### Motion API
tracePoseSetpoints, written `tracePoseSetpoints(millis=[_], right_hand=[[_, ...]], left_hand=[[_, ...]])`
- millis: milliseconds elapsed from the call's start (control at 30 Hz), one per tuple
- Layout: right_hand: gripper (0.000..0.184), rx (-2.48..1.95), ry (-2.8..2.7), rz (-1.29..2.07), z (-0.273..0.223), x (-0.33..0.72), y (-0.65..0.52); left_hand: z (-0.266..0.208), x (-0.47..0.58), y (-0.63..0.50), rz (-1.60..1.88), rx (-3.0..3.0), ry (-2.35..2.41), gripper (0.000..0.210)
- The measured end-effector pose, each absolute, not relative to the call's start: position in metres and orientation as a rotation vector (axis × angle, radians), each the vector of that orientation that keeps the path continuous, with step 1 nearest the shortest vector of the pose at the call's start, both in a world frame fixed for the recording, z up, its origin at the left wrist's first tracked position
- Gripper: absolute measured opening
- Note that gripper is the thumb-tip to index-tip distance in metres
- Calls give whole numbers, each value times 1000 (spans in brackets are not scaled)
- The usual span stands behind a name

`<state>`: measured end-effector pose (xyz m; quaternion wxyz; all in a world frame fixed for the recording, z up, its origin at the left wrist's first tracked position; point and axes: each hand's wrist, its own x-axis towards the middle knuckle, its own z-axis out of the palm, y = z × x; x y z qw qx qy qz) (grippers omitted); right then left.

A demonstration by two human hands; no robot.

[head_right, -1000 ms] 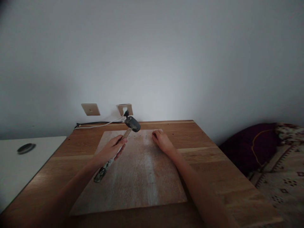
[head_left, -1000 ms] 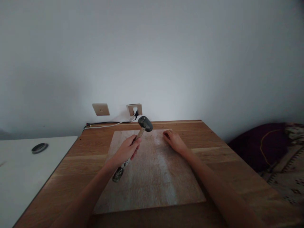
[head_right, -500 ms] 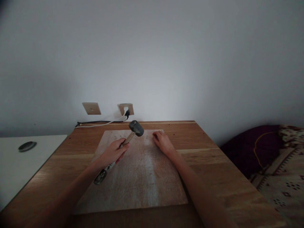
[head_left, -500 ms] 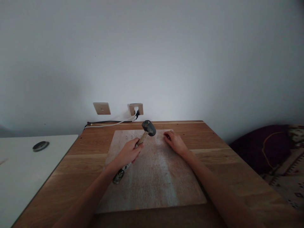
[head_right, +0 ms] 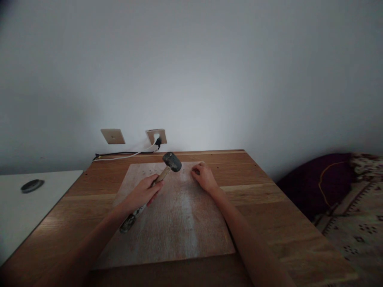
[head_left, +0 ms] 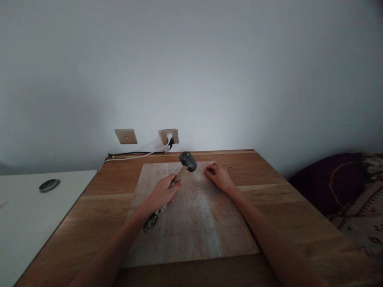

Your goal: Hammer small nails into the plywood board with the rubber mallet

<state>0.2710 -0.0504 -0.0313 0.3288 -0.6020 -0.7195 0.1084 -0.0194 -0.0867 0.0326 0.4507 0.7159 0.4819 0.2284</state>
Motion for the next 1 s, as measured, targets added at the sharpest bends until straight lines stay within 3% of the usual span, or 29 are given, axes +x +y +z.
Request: tracePoseSetpoints(millis=[367, 567, 900, 1000], right_hand=[[7, -1624, -1821, 286, -34, 272, -46], [25, -1631, -1809, 273, -35, 273, -49], [27, -1570, -1787, 311, -37, 272, -51], [44, -1527, -1760, 350, -38, 274, -52]], left_hand=[[30, 35, -63, 461, 2272, 1202, 16], [19, 40, -61, 445, 2287, 1243, 24], [28, 43, -69, 486, 2241, 1232, 21], [36, 41, -79, 554, 2208, 1314, 23]])
